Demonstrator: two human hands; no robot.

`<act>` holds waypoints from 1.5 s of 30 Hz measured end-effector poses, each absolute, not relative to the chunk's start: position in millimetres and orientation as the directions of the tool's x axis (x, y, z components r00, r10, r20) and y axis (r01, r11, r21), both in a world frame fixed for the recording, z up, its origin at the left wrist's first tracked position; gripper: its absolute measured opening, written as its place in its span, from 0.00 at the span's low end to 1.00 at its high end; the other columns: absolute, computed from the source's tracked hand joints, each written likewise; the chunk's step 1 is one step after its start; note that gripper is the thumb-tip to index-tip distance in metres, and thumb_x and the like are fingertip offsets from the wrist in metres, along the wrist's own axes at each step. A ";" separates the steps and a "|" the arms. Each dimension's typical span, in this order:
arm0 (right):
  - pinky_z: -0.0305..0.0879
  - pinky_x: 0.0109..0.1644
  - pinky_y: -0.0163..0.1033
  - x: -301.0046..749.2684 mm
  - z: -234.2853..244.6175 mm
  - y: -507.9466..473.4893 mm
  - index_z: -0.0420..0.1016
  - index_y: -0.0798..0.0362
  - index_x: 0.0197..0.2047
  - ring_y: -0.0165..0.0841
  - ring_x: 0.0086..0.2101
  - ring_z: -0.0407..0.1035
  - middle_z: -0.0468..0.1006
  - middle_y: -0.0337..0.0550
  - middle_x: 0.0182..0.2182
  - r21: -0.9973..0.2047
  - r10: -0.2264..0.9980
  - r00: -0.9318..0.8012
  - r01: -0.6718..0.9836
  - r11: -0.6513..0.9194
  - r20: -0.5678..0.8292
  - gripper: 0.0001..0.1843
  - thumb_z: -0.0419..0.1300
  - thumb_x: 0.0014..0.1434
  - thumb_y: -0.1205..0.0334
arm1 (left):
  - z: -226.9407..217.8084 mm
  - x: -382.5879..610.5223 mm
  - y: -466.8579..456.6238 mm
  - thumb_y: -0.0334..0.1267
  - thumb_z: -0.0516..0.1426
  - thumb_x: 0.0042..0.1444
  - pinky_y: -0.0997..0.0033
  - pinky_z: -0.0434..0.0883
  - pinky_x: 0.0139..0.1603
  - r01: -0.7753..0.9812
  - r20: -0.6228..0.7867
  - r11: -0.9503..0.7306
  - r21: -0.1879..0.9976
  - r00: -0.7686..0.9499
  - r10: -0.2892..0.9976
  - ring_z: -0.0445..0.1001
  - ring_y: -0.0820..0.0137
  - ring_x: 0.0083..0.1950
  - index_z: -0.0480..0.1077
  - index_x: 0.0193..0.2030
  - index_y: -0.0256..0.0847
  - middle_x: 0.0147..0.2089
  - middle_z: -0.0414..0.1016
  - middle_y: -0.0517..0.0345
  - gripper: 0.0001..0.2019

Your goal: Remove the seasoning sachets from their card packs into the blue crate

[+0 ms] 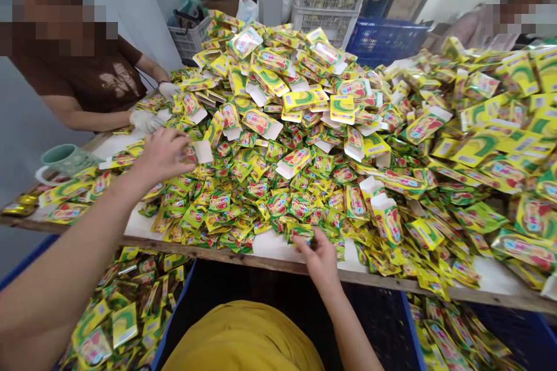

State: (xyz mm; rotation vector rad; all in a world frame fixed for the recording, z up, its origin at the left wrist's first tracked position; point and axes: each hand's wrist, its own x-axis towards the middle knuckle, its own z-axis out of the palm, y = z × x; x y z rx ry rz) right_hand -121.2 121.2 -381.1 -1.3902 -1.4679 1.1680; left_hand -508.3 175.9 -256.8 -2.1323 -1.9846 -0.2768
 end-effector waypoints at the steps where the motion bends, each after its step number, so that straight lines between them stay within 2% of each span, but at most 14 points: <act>1: 0.72 0.32 0.43 -127.6 -371.8 125.9 0.73 0.52 0.39 0.38 0.29 0.73 0.79 0.43 0.31 -0.983 0.997 -0.025 0.171 -0.068 -0.073 0.15 0.66 0.52 0.52 | -258.1 -492.5 167.0 0.41 0.57 0.51 0.55 0.60 0.54 0.996 0.295 -0.055 0.068 0.032 0.955 0.65 0.55 0.54 0.68 0.48 0.31 0.49 0.67 0.50 0.19; 4: 0.73 0.36 0.41 -152.1 -335.4 136.1 0.74 0.51 0.41 0.35 0.31 0.73 0.79 0.42 0.34 -1.000 0.994 0.104 -0.014 0.020 0.019 0.14 0.66 0.52 0.54 | -282.6 -424.4 139.5 0.37 0.59 0.48 0.67 0.68 0.41 0.886 0.181 -0.153 0.439 0.079 0.980 0.70 0.66 0.39 0.69 0.47 0.38 0.39 0.71 0.56 0.17; 5: 0.72 0.37 0.41 -159.6 -324.8 138.1 0.74 0.50 0.42 0.34 0.31 0.73 0.79 0.42 0.35 -0.997 0.992 0.109 -0.024 0.073 0.070 0.14 0.65 0.53 0.55 | -296.4 -398.8 131.0 0.35 0.59 0.47 0.69 0.68 0.40 0.821 0.164 -0.185 0.541 0.113 0.980 0.71 0.66 0.39 0.68 0.49 0.40 0.40 0.71 0.56 0.19; 9: 0.69 0.45 0.43 -170.5 -314.9 142.2 0.75 0.51 0.42 0.37 0.38 0.73 0.79 0.44 0.38 -0.933 0.961 -0.011 0.239 0.270 0.275 0.11 0.63 0.56 0.57 | -352.1 -317.8 108.8 0.32 0.62 0.43 0.64 0.71 0.45 0.628 0.181 -0.133 0.766 -0.013 0.983 0.72 0.63 0.43 0.67 0.50 0.40 0.43 0.72 0.53 0.24; 13: 0.67 0.44 0.43 -153.9 -333.1 144.1 0.74 0.52 0.42 0.39 0.39 0.72 0.78 0.47 0.37 -0.745 0.926 -0.199 0.551 0.376 0.321 0.10 0.59 0.58 0.58 | -377.9 -287.8 106.1 0.32 0.62 0.43 0.58 0.70 0.51 0.560 0.204 -0.069 0.826 -0.182 0.962 0.71 0.60 0.48 0.66 0.51 0.41 0.46 0.71 0.52 0.25; 18: 0.64 0.37 0.38 -138.0 -326.9 153.6 0.73 0.52 0.32 0.37 0.33 0.70 0.76 0.44 0.30 -0.594 0.899 -0.419 0.695 0.406 0.123 0.02 0.59 0.56 0.65 | -387.1 -274.9 102.2 0.30 0.61 0.45 0.58 0.69 0.51 0.525 0.232 -0.097 0.845 -0.196 0.953 0.70 0.60 0.49 0.65 0.51 0.41 0.45 0.68 0.51 0.23; 22: 0.63 0.41 0.37 -130.9 -313.8 162.7 0.74 0.53 0.32 0.37 0.37 0.72 0.77 0.44 0.34 -0.548 0.790 -0.612 0.675 0.494 -0.041 0.08 0.57 0.52 0.74 | -393.4 -270.6 97.1 0.34 0.63 0.48 0.64 0.68 0.46 0.455 0.195 -0.111 0.883 -0.143 0.970 0.68 0.63 0.45 0.67 0.43 0.41 0.41 0.67 0.55 0.15; 26: 0.64 0.41 0.37 -129.3 -310.8 166.6 0.72 0.52 0.44 0.36 0.38 0.72 0.77 0.44 0.37 -0.601 0.786 -0.617 0.622 0.503 0.019 0.13 0.57 0.56 0.72 | -394.0 -282.4 96.3 0.38 0.61 0.53 0.71 0.66 0.41 0.191 0.034 -0.029 0.981 -0.024 0.999 0.67 0.68 0.39 0.67 0.39 0.40 0.36 0.68 0.60 0.10; 30: 0.64 0.39 0.38 -139.9 -311.4 163.0 0.75 0.52 0.36 0.34 0.34 0.69 0.75 0.42 0.32 -0.578 0.771 -0.629 0.593 0.561 0.103 0.06 0.57 0.59 0.69 | -394.2 -295.9 95.1 0.41 0.59 0.56 0.74 0.64 0.36 0.014 -0.028 0.027 1.000 0.090 0.996 0.65 0.72 0.34 0.68 0.37 0.38 0.32 0.66 0.62 0.09; 35: 0.58 0.53 0.57 -147.8 -316.1 150.5 0.79 0.48 0.30 0.49 0.55 0.57 0.72 0.47 0.50 -0.413 0.707 -0.704 0.625 0.662 0.067 0.06 0.62 0.58 0.60 | -400.3 -297.4 94.5 0.45 0.61 0.54 0.73 0.65 0.37 -0.003 -0.052 0.052 0.999 0.066 0.996 0.67 0.70 0.36 0.71 0.40 0.37 0.34 0.71 0.58 0.13; 38: 0.55 0.57 0.60 -140.9 -323.5 146.6 0.81 0.45 0.37 0.50 0.58 0.54 0.70 0.49 0.53 -0.470 0.718 -0.694 0.617 0.631 0.053 0.05 0.64 0.56 0.58 | -400.2 -295.2 95.6 0.45 0.60 0.54 0.72 0.66 0.37 -0.025 -0.065 0.066 0.998 0.045 0.997 0.69 0.69 0.36 0.73 0.40 0.36 0.34 0.73 0.57 0.13; 41: 0.58 0.57 0.55 -131.4 -332.8 144.1 0.80 0.45 0.41 0.45 0.54 0.61 0.72 0.48 0.49 -0.682 0.773 -0.624 0.517 0.517 0.113 0.08 0.61 0.59 0.58 | -393.6 -295.9 96.4 0.44 0.61 0.53 0.71 0.67 0.40 -0.087 -0.095 0.099 0.991 0.053 0.994 0.71 0.67 0.38 0.74 0.43 0.37 0.37 0.76 0.55 0.14; 43: 0.66 0.50 0.47 -126.7 -340.3 140.0 0.79 0.47 0.43 0.40 0.47 0.68 0.75 0.48 0.46 -0.868 0.896 -0.431 0.397 0.298 0.111 0.10 0.59 0.60 0.56 | -386.9 -298.5 95.8 0.44 0.60 0.55 0.69 0.67 0.46 -0.132 -0.120 0.130 0.983 0.079 0.990 0.72 0.64 0.44 0.74 0.48 0.37 0.43 0.77 0.53 0.16; 45: 0.68 0.35 0.38 -125.0 -348.4 133.5 0.77 0.49 0.43 0.35 0.34 0.70 0.77 0.45 0.37 -0.975 0.972 -0.232 0.222 0.012 -0.041 0.13 0.61 0.57 0.53 | -380.2 -301.6 94.4 0.44 0.56 0.59 0.67 0.64 0.53 -0.169 -0.147 0.161 0.972 0.092 0.985 0.71 0.63 0.50 0.74 0.50 0.38 0.48 0.77 0.52 0.17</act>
